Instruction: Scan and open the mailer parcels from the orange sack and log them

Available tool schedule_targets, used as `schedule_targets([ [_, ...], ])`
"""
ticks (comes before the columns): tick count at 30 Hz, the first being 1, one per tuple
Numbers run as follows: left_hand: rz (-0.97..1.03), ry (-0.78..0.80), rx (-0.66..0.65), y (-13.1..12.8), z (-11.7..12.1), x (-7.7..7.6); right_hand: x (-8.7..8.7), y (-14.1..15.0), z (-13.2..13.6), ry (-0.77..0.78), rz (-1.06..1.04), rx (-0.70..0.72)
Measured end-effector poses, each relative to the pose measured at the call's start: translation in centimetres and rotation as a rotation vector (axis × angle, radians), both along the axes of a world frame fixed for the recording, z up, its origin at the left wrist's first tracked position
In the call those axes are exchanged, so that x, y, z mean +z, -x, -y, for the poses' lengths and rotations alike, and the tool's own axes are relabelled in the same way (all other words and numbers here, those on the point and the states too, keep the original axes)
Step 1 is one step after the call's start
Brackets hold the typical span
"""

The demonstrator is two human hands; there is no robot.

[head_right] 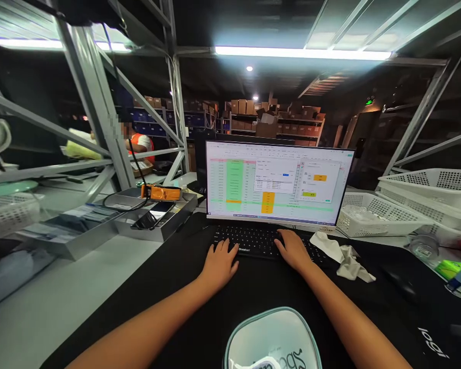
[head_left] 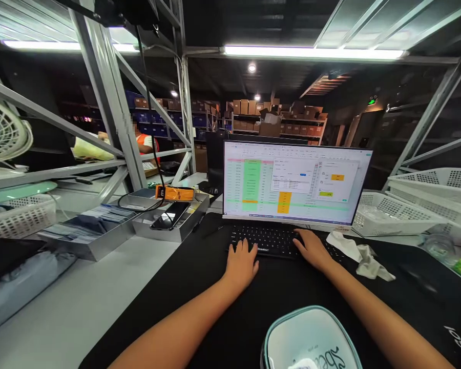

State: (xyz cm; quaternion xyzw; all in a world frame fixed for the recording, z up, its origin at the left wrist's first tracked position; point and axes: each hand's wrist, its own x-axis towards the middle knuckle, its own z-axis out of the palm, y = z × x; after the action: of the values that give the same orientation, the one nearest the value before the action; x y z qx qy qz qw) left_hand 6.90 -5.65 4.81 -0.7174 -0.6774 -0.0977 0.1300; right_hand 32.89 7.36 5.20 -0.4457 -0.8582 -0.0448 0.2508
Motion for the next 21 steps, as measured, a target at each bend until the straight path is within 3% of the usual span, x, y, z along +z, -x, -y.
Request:
schedule_targets([
  [3, 0.001, -0.002, -0.012, 0.1, 0.0, -0.1, 0.2, -2.7, 1.0, -0.023, 0.047, 0.002],
  [5, 0.001, 0.0, -0.017, 0.1, -0.1, -0.1, 0.5, -6.2, 1.6, -0.037, 0.069, -0.032],
  [10, -0.021, -0.003, -0.007, 0.2, -0.3, 0.0, 0.9, -19.5, 3.2, -0.065, 0.031, -0.332],
  [14, -0.051, 0.002, 0.002, 0.1, -0.3, 0.2, -0.9, -28.1, 3.9, -0.059, -0.034, -0.541],
  [18, -0.05, -0.01, 0.001, 0.0, -0.5, 0.1, -3.8, -31.6, 3.5, -0.055, -0.068, -0.601],
  [21, -0.033, -0.027, 0.009, 0.1, -0.8, 0.0, -4.7, -32.4, 3.8, -0.077, -0.07, -0.607],
])
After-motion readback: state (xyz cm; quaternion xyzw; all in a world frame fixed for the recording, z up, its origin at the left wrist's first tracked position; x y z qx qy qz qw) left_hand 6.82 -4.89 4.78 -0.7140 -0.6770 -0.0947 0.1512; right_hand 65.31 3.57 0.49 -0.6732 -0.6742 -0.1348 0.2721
